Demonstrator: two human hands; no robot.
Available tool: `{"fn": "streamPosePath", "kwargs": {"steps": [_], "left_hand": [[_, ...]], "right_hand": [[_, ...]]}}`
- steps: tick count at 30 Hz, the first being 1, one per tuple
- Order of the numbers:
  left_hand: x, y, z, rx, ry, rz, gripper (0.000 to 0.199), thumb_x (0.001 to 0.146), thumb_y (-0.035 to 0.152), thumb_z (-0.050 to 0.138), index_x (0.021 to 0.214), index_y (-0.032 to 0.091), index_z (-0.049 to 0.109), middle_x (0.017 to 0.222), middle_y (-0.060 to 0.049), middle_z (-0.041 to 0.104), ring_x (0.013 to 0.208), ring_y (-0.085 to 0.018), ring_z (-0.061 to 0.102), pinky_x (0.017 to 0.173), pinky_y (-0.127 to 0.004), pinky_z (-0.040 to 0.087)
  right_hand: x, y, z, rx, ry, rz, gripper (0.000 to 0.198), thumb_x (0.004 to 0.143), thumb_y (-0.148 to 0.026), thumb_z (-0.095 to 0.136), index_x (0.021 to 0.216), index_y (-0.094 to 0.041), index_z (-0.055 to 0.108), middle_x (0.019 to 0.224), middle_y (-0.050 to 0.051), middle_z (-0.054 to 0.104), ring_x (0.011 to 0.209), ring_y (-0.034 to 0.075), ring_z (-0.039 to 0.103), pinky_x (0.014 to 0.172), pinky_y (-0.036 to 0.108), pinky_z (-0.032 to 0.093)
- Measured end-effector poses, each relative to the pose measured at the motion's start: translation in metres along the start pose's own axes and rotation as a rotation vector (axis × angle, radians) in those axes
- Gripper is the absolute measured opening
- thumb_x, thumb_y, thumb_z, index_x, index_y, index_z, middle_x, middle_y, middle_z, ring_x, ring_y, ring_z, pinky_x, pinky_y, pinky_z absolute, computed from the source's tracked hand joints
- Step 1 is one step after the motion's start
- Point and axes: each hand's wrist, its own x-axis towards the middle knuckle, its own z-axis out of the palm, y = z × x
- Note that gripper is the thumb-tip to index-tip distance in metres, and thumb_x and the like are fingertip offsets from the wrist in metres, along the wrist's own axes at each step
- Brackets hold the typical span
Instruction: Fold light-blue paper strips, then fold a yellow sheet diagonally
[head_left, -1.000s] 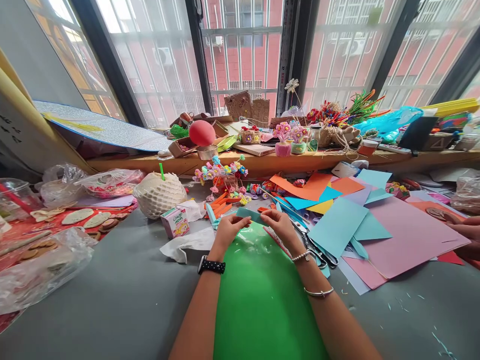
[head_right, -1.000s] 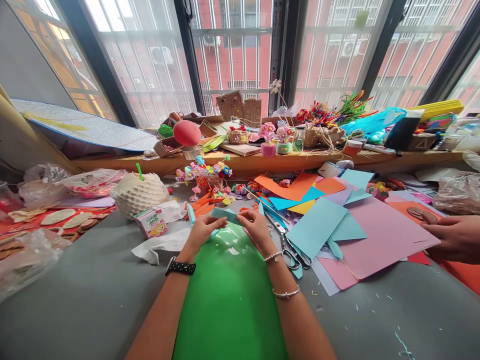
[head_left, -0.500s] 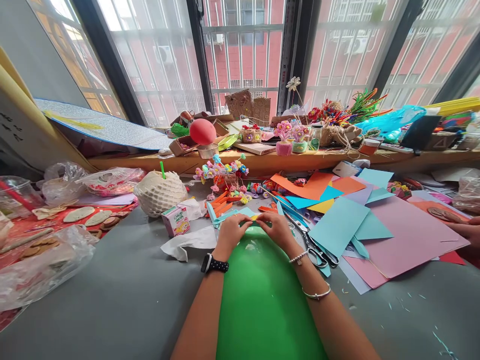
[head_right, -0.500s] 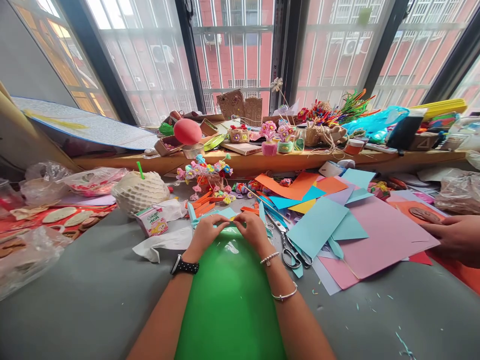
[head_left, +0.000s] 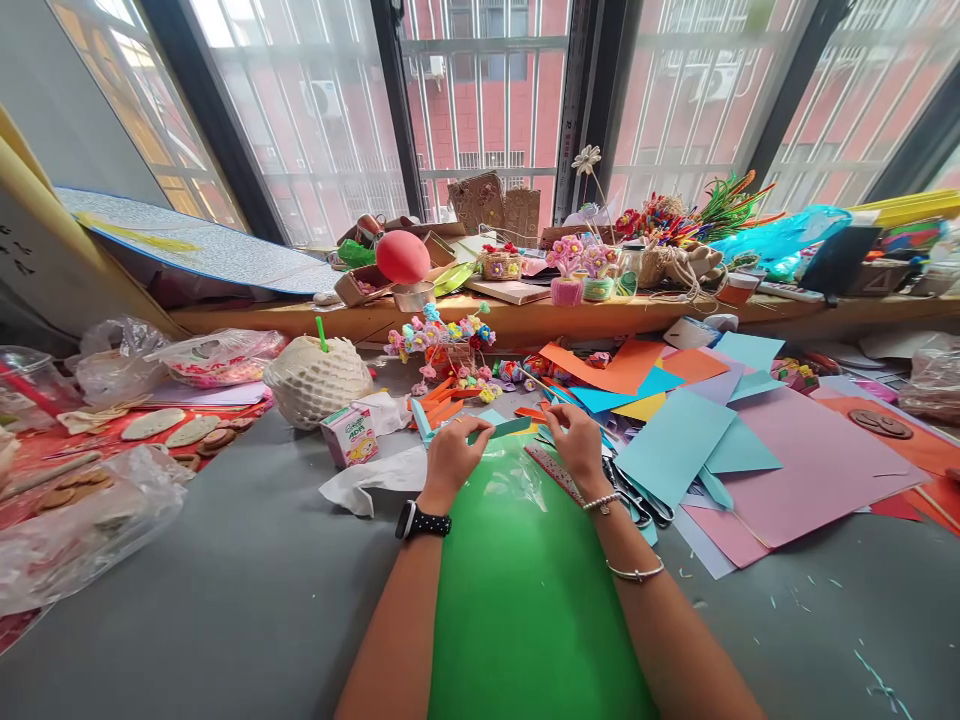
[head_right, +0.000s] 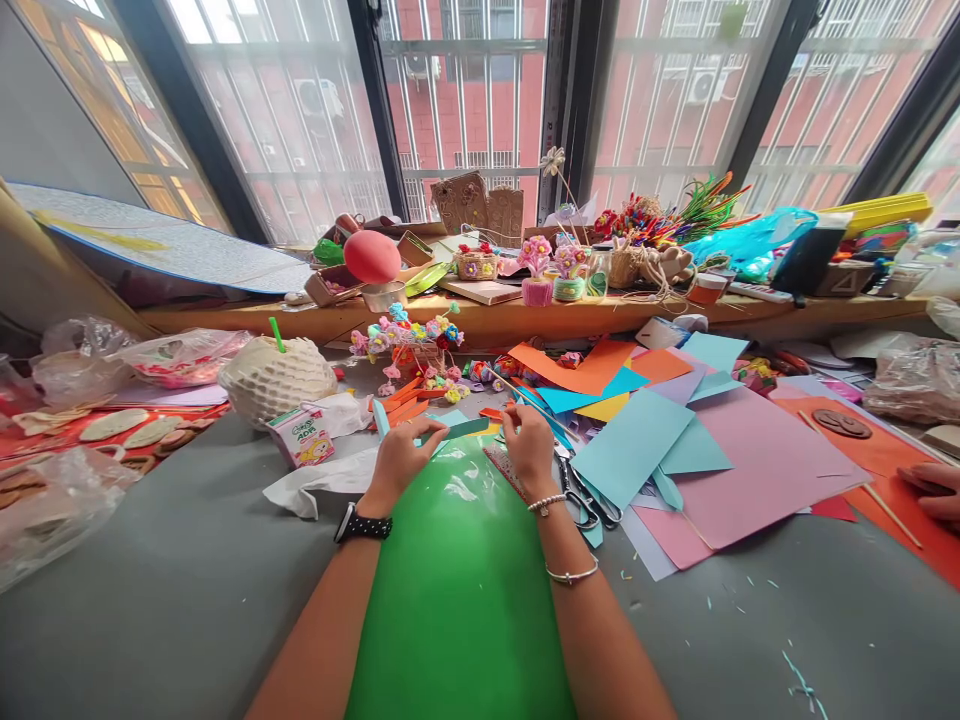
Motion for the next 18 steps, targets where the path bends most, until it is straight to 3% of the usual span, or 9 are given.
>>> {"fn": "streamPosePath", "kwargs": {"steps": [4,6,18], "left_hand": [[-0.001,0.001,0.003,-0.029,-0.069,0.063,0.018,0.074,0.028,0.046,0.076,0.021,0.062,0.080,-0.002,0.064,0.076,-0.016,0.057,0.070,-0.026,0.041],[-0.001,0.002,0.004,-0.038,-0.101,0.087,0.018,0.075,0.028,0.046,0.078,0.020,0.062,0.081,-0.002,0.064,0.076,-0.016,0.057,0.070,-0.026,0.041],[-0.001,0.001,0.005,-0.023,-0.100,0.064,0.019,0.076,0.028,0.045,0.079,0.019,0.062,0.082,-0.002,0.064,0.077,-0.015,0.057,0.069,-0.025,0.042]], "right_hand": [[-0.002,-0.009,0.006,0.101,-0.158,-0.268,0.016,0.073,-0.026,0.052,0.084,-0.017,0.059,0.083,0.006,0.062,0.082,0.019,0.053,0.075,0.031,0.040],[-0.004,-0.012,0.011,0.109,-0.237,-0.335,0.012,0.074,-0.024,0.052,0.080,-0.018,0.060,0.079,0.005,0.063,0.080,0.018,0.053,0.074,0.031,0.040],[-0.006,-0.011,0.014,0.053,-0.255,-0.289,0.006,0.073,-0.021,0.053,0.071,-0.018,0.058,0.071,0.003,0.062,0.069,0.017,0.053,0.065,0.029,0.041]]}}
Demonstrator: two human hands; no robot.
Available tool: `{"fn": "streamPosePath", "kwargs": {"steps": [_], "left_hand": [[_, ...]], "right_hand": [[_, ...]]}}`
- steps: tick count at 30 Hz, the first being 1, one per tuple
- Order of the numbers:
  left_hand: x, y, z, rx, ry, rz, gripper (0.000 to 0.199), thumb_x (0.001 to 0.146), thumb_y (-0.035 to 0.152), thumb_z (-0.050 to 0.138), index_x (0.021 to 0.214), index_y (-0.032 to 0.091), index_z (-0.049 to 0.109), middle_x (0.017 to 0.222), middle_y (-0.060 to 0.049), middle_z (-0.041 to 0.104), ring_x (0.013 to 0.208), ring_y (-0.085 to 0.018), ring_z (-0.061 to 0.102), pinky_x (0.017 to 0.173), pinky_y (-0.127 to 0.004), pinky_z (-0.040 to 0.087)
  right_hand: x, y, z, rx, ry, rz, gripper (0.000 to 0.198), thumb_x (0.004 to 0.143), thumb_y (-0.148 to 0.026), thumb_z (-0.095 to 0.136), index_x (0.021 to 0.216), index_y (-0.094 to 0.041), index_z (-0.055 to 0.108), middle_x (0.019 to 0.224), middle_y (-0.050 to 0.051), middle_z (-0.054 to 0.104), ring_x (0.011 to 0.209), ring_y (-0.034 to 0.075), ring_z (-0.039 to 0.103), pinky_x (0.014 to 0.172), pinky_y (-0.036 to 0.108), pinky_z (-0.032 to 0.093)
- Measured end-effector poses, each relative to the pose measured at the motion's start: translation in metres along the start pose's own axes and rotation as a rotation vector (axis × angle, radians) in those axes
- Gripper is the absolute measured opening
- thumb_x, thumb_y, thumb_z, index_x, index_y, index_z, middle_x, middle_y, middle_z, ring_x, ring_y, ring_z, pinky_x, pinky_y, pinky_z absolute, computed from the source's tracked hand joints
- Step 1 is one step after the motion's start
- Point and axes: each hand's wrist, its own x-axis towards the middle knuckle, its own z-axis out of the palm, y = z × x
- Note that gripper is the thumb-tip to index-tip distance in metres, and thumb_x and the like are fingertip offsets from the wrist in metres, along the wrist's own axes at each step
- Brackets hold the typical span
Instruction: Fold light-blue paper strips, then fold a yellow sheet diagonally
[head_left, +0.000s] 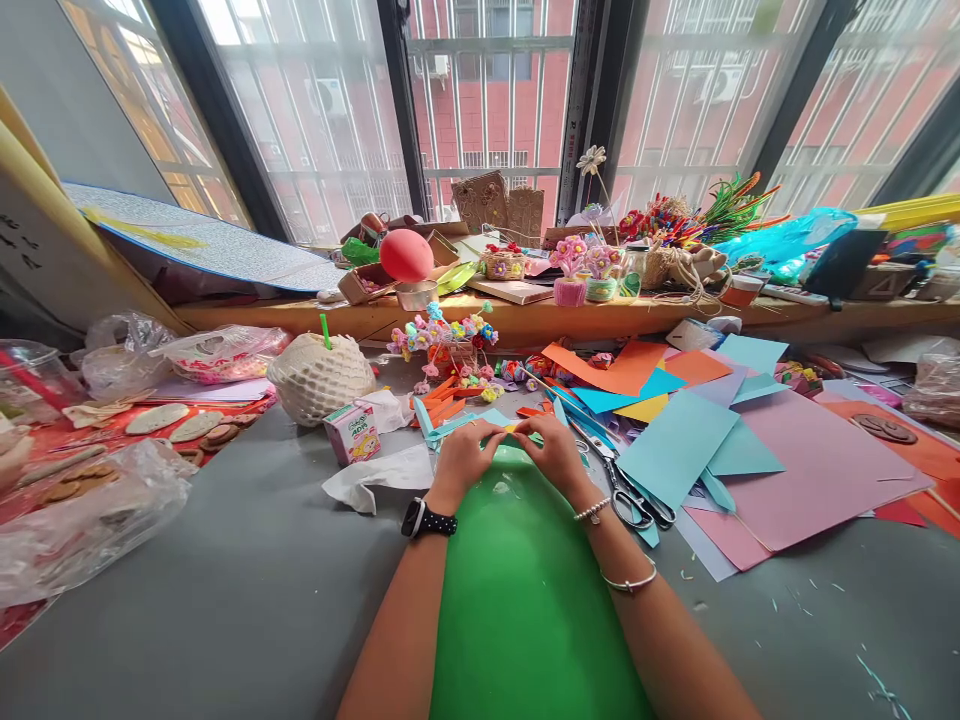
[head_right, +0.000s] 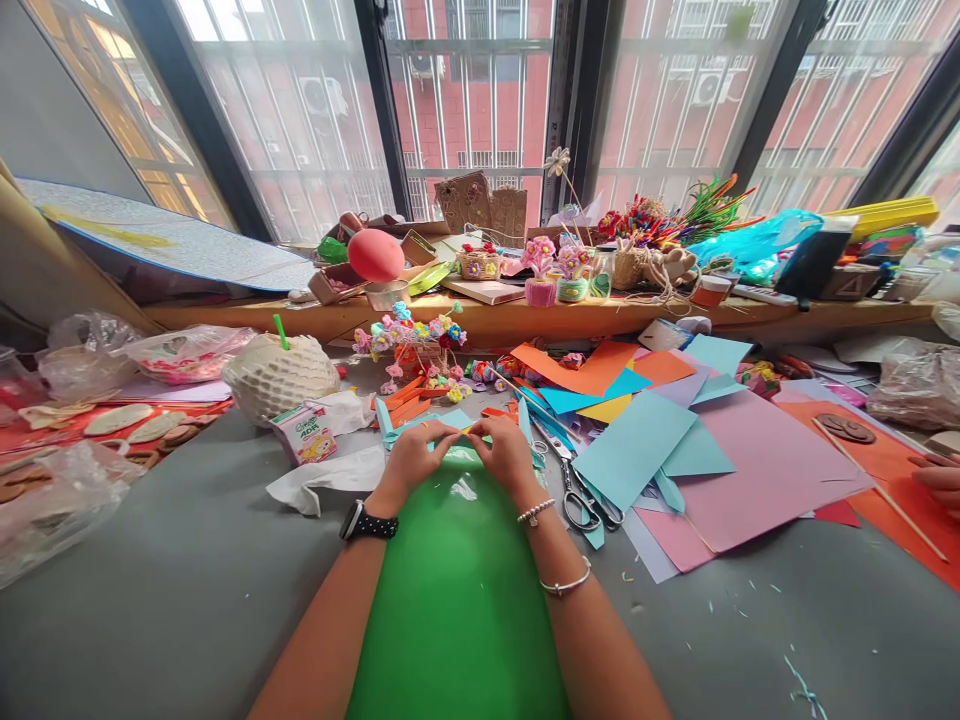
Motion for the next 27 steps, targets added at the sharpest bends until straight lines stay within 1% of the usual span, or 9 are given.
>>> {"fn": "streamPosePath", "kwargs": {"steps": [7,11,13,16,20,22,24,26,27], "left_hand": [[0.0021,-0.0016,0.0011,-0.012,0.027,-0.044,0.018,0.076,0.025,0.044,0.078,0.020,0.062,0.082,-0.002,0.064,0.076,-0.016,0.057,0.068,-0.026,0.041],[0.0018,-0.0012,0.0022,-0.021,0.017,-0.028,0.017,0.076,0.024,0.045,0.077,0.020,0.062,0.080,-0.002,0.064,0.076,-0.015,0.057,0.068,-0.025,0.041],[0.0017,-0.0018,0.0029,-0.035,0.031,-0.030,0.017,0.075,0.025,0.046,0.077,0.020,0.061,0.080,-0.002,0.064,0.075,-0.015,0.057,0.067,-0.025,0.042],[0.0017,-0.0029,0.0033,-0.043,0.071,-0.049,0.017,0.075,0.026,0.046,0.079,0.020,0.061,0.080,-0.001,0.064,0.074,-0.014,0.057,0.066,-0.024,0.042],[0.0009,-0.0039,0.0007,0.006,0.107,-0.079,0.017,0.076,0.025,0.045,0.080,0.021,0.061,0.081,-0.001,0.064,0.075,-0.015,0.057,0.067,-0.025,0.042],[0.0005,-0.0047,-0.0021,0.030,0.159,-0.120,0.017,0.076,0.025,0.044,0.079,0.021,0.061,0.081,-0.001,0.064,0.074,-0.016,0.057,0.066,-0.026,0.042],[0.0005,-0.0056,-0.0045,0.037,0.241,-0.152,0.018,0.077,0.025,0.044,0.080,0.021,0.061,0.081,-0.002,0.064,0.073,-0.016,0.057,0.066,-0.027,0.042],[0.0011,-0.0059,-0.0054,0.013,0.282,-0.125,0.018,0.077,0.026,0.044,0.084,0.021,0.060,0.085,-0.002,0.064,0.076,-0.016,0.057,0.068,-0.027,0.043],[0.0014,-0.0056,-0.0050,-0.008,0.265,-0.091,0.018,0.076,0.027,0.045,0.086,0.021,0.059,0.087,-0.002,0.064,0.078,-0.015,0.057,0.069,-0.027,0.043]], "right_hand": [[0.0006,0.0017,0.0005,0.001,0.003,0.025,0.006,0.072,-0.019,0.052,0.071,-0.018,0.057,0.070,0.003,0.061,0.069,0.016,0.052,0.065,0.028,0.040],[0.0008,0.0027,0.0018,0.036,-0.026,0.021,0.007,0.073,-0.020,0.052,0.071,-0.017,0.057,0.072,0.004,0.061,0.069,0.016,0.053,0.065,0.027,0.041],[0.0007,0.0020,0.0019,0.031,-0.026,0.028,0.008,0.073,-0.021,0.051,0.071,-0.017,0.057,0.072,0.004,0.061,0.069,0.016,0.053,0.065,0.027,0.040],[0.0005,0.0005,0.0012,0.021,-0.014,0.056,0.007,0.073,-0.020,0.051,0.071,-0.017,0.057,0.071,0.004,0.061,0.069,0.016,0.052,0.065,0.027,0.040],[0.0004,0.0011,-0.0006,-0.007,-0.005,0.070,0.007,0.073,-0.018,0.050,0.073,-0.017,0.058,0.071,0.004,0.061,0.070,0.016,0.052,0.065,0.027,0.040],[0.0005,0.0022,-0.0019,-0.030,0.003,0.080,0.008,0.073,-0.018,0.050,0.072,-0.016,0.058,0.071,0.004,0.061,0.070,0.017,0.052,0.065,0.028,0.039],[0.0006,0.0028,-0.0031,-0.044,0.013,0.097,0.008,0.073,-0.018,0.050,0.071,-0.016,0.057,0.071,0.005,0.061,0.070,0.017,0.052,0.066,0.029,0.039],[0.0005,0.0019,-0.0036,-0.037,0.008,0.094,0.008,0.073,-0.018,0.050,0.072,-0.016,0.058,0.072,0.005,0.061,0.071,0.017,0.052,0.066,0.029,0.040],[0.0004,0.0009,-0.0035,-0.028,-0.001,0.079,0.008,0.073,-0.018,0.050,0.072,-0.016,0.058,0.072,0.005,0.061,0.071,0.017,0.052,0.066,0.029,0.040]]}}
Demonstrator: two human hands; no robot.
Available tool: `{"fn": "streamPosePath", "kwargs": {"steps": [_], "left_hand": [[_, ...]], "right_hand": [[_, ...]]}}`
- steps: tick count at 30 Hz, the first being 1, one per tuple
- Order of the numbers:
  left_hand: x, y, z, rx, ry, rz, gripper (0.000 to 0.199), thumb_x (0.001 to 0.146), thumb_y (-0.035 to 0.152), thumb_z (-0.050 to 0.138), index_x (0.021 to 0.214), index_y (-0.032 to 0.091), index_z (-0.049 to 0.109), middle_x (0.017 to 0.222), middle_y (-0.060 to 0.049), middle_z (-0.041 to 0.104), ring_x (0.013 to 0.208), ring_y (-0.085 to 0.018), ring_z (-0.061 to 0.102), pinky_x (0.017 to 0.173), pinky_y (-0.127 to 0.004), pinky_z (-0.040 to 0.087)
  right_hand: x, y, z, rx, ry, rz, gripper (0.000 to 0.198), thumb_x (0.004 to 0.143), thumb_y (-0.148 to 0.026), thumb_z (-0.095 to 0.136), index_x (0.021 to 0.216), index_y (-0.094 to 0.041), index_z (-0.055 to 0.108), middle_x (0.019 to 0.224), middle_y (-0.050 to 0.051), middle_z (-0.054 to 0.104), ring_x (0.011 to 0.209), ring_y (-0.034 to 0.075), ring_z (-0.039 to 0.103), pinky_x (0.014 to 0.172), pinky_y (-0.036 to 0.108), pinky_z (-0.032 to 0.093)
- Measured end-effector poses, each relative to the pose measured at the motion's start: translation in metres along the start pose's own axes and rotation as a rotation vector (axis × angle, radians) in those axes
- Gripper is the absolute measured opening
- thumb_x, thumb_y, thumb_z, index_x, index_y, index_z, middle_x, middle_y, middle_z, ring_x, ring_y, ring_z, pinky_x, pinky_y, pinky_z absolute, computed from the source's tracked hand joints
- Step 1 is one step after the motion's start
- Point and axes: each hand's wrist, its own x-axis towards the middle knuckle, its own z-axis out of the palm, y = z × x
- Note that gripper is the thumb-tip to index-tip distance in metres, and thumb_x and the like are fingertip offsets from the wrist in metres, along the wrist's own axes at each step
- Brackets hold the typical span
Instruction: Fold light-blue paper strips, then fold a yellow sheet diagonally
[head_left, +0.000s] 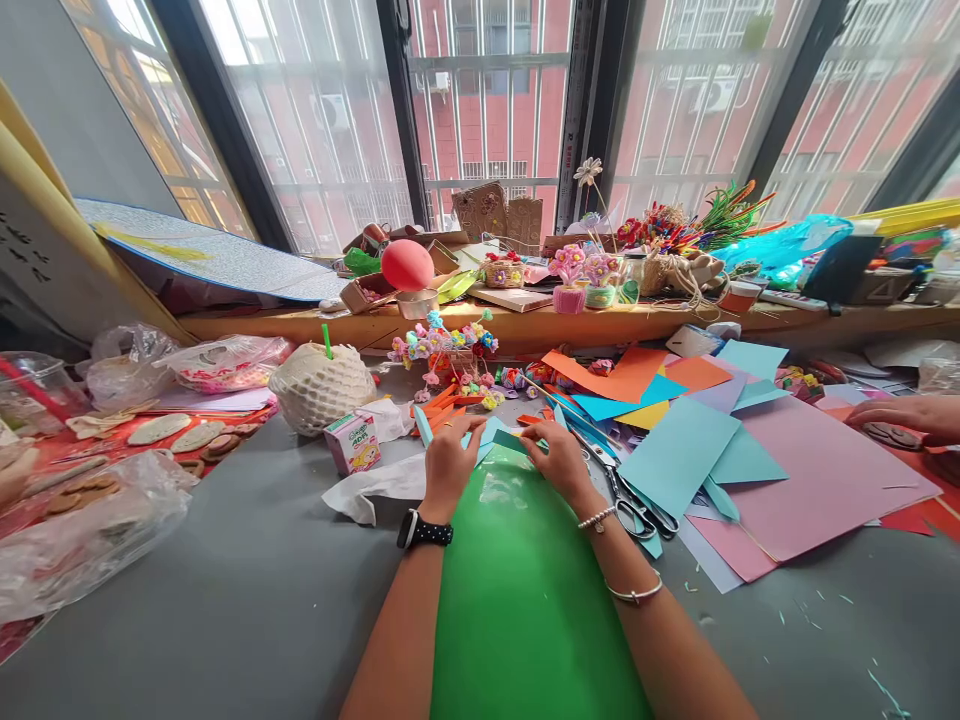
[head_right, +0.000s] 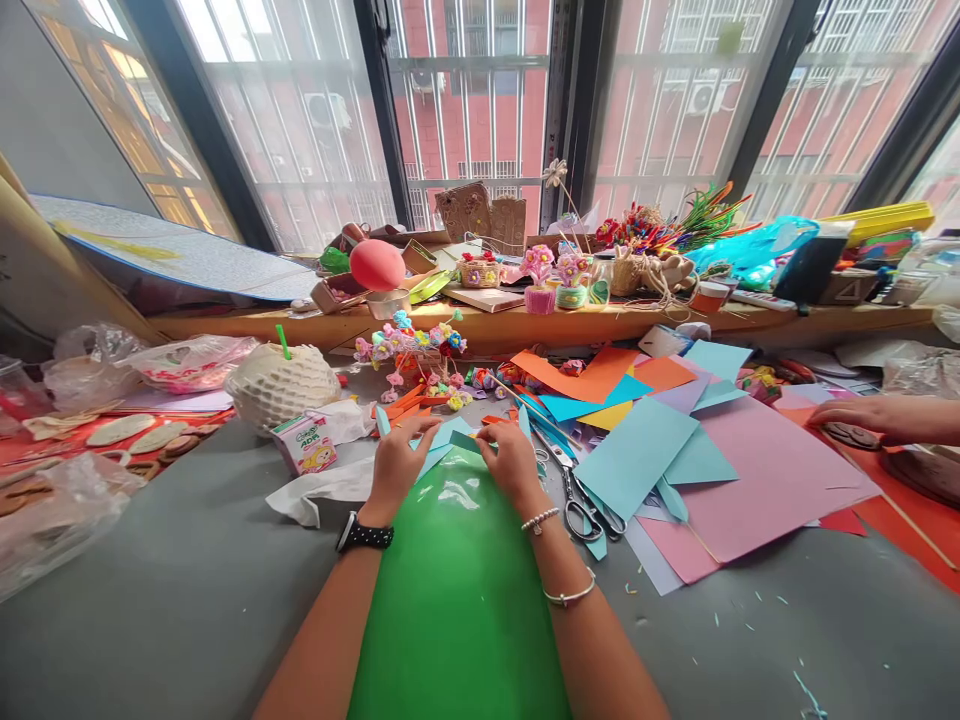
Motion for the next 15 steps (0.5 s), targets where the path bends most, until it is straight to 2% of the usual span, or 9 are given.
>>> {"fn": "streamPosePath", "kwargs": {"steps": [3,6,15], "left_hand": [[-0.0003,0.0021,0.0032,-0.043,-0.166,0.084,0.018,0.075,0.027,0.048,0.086,0.021,0.060,0.085,-0.002,0.064,0.079,-0.015,0.057,0.069,-0.025,0.043],[-0.0013,0.0043,0.0052,-0.003,-0.265,0.071,0.016,0.075,0.027,0.048,0.078,0.020,0.062,0.078,-0.002,0.065,0.071,-0.015,0.057,0.065,-0.025,0.042],[-0.0022,0.0034,0.0025,0.030,-0.198,0.012,0.019,0.075,0.028,0.046,0.076,0.020,0.063,0.079,-0.002,0.065,0.072,-0.015,0.058,0.065,-0.025,0.042]], "right_hand": [[-0.0007,-0.0035,0.0014,0.021,-0.025,-0.060,0.007,0.073,-0.018,0.051,0.073,-0.017,0.057,0.073,0.004,0.061,0.073,0.017,0.052,0.067,0.028,0.040],[-0.0008,-0.0044,0.0026,0.014,-0.032,-0.063,0.007,0.073,-0.019,0.051,0.073,-0.017,0.058,0.072,0.004,0.061,0.072,0.016,0.052,0.066,0.027,0.040],[-0.0003,0.0031,-0.0023,-0.103,0.059,0.098,0.011,0.072,-0.018,0.048,0.068,-0.017,0.058,0.070,0.004,0.062,0.068,0.017,0.054,0.064,0.027,0.038]]}}
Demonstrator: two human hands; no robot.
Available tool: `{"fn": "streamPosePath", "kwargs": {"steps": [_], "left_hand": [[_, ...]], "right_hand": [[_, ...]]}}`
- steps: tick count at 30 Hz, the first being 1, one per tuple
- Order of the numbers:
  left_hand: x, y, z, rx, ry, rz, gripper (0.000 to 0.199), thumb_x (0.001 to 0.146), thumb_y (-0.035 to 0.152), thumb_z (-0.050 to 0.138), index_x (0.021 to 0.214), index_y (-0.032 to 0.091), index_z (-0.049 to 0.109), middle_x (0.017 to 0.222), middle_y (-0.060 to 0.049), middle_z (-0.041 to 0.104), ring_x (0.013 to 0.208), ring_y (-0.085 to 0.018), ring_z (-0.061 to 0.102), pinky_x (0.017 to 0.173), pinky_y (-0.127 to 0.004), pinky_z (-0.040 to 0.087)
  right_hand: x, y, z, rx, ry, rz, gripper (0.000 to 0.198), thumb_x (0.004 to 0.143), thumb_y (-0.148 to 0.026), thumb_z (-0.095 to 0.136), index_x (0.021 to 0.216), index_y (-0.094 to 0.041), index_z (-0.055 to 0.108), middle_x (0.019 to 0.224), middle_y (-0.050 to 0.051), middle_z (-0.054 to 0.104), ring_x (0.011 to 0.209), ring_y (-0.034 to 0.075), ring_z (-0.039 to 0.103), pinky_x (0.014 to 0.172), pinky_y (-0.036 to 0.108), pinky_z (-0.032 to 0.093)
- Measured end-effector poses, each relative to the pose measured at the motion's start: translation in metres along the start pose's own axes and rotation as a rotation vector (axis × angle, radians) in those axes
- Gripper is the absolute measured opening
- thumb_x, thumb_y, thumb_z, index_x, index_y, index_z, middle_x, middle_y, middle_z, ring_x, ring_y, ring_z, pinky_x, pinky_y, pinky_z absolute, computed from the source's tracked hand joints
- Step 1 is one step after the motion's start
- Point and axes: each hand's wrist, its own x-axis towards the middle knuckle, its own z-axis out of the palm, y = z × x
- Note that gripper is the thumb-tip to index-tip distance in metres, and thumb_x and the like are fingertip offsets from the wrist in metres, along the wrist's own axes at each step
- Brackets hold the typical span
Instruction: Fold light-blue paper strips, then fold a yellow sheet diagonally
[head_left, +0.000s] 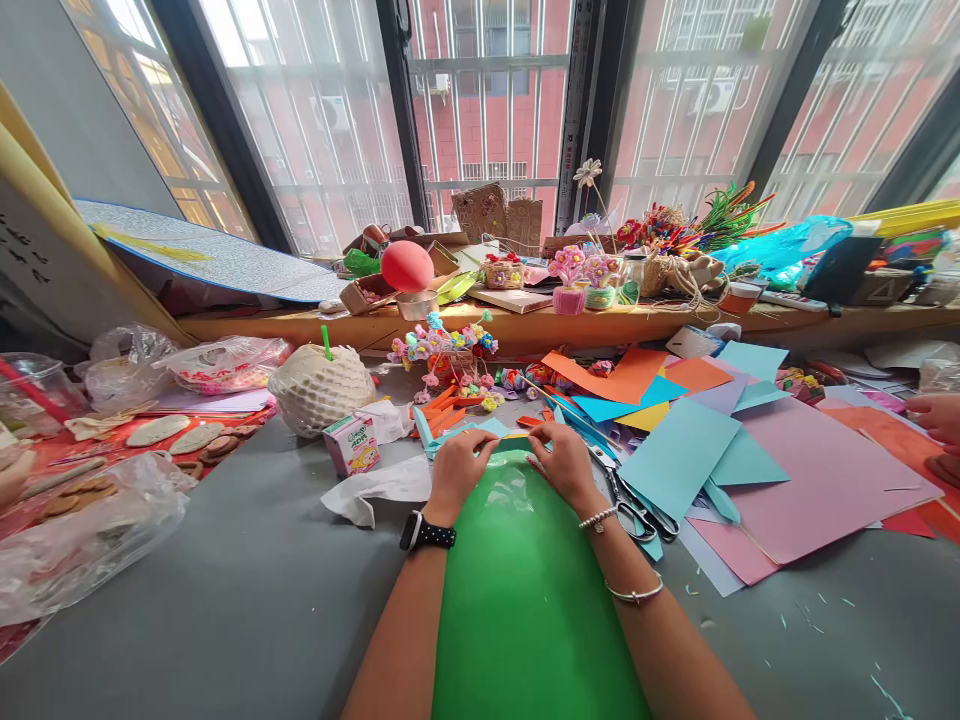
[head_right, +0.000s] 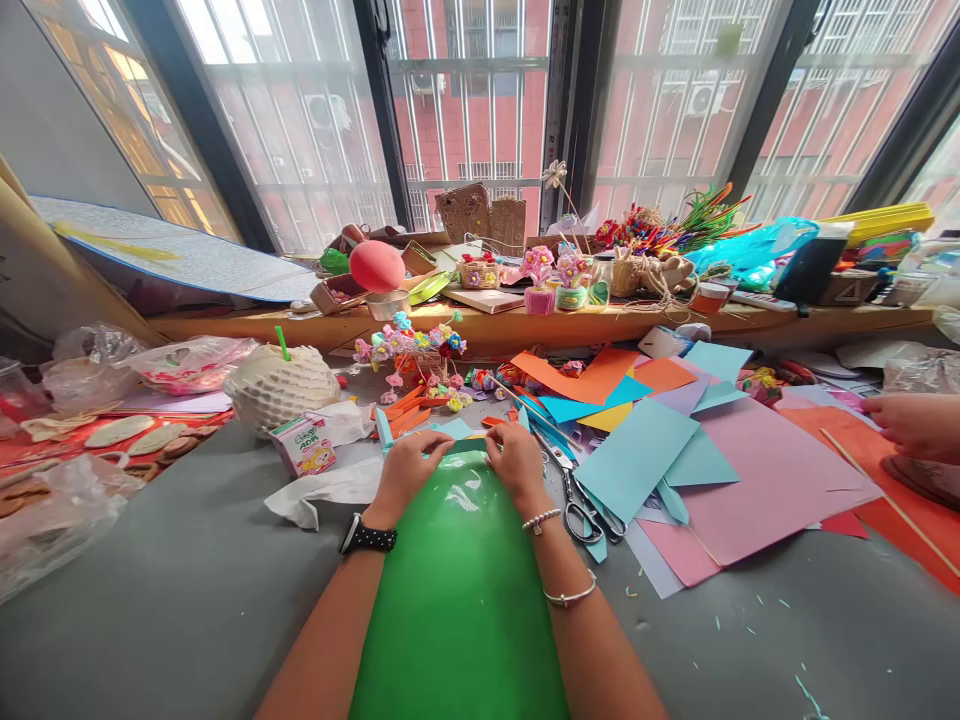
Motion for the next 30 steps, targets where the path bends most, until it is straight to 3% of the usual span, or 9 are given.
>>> {"fn": "streamPosePath", "kwargs": {"steps": [9,14,19,23,27,30], "left_hand": [[0.000,-0.002,-0.001,0.017,0.025,-0.030,0.017,0.074,0.027,0.046,0.076,0.021,0.062,0.079,-0.001,0.065,0.071,-0.015,0.058,0.065,-0.025,0.042],[0.000,0.001,0.000,-0.022,-0.027,0.030,0.019,0.075,0.027,0.045,0.077,0.020,0.062,0.080,-0.002,0.065,0.074,-0.015,0.058,0.066,-0.024,0.043],[0.000,0.003,0.000,-0.038,-0.048,0.040,0.019,0.075,0.027,0.045,0.078,0.019,0.062,0.079,-0.002,0.065,0.073,-0.015,0.058,0.066,-0.025,0.043],[0.000,-0.001,-0.002,-0.021,0.008,-0.016,0.018,0.075,0.026,0.045,0.078,0.020,0.062,0.079,-0.002,0.065,0.071,-0.014,0.058,0.066,-0.025,0.043],[0.001,-0.005,-0.005,0.019,0.163,-0.095,0.019,0.076,0.026,0.045,0.079,0.019,0.062,0.078,-0.003,0.065,0.069,-0.015,0.058,0.066,-0.027,0.043],[0.001,-0.003,-0.005,0.035,0.212,-0.033,0.020,0.077,0.027,0.044,0.086,0.020,0.061,0.085,-0.004,0.064,0.077,-0.016,0.057,0.071,-0.028,0.042]], "right_hand": [[-0.001,0.006,-0.004,-0.109,0.103,0.124,0.015,0.074,-0.018,0.043,0.069,-0.016,0.057,0.069,0.007,0.060,0.067,0.019,0.052,0.061,0.029,0.037],[0.000,0.000,-0.002,0.011,0.077,-0.077,0.015,0.075,-0.023,0.048,0.083,-0.015,0.058,0.083,0.007,0.061,0.080,0.020,0.051,0.071,0.031,0.039],[0.001,-0.004,0.004,0.070,-0.066,-0.154,0.008,0.073,-0.018,0.051,0.074,-0.018,0.060,0.074,0.004,0.062,0.074,0.018,0.053,0.068,0.029,0.040],[0.001,-0.002,0.003,0.051,-0.043,-0.121,0.010,0.074,-0.018,0.050,0.073,-0.018,0.060,0.075,0.005,0.063,0.074,0.018,0.053,0.068,0.030,0.040],[0.000,-0.001,0.001,0.038,-0.029,-0.090,0.011,0.074,-0.018,0.049,0.072,-0.018,0.060,0.077,0.005,0.063,0.075,0.018,0.053,0.068,0.030,0.040],[0.000,-0.003,0.000,0.066,-0.046,-0.117,0.009,0.073,-0.017,0.050,0.073,-0.018,0.059,0.076,0.004,0.062,0.075,0.018,0.053,0.068,0.030,0.040]]}}
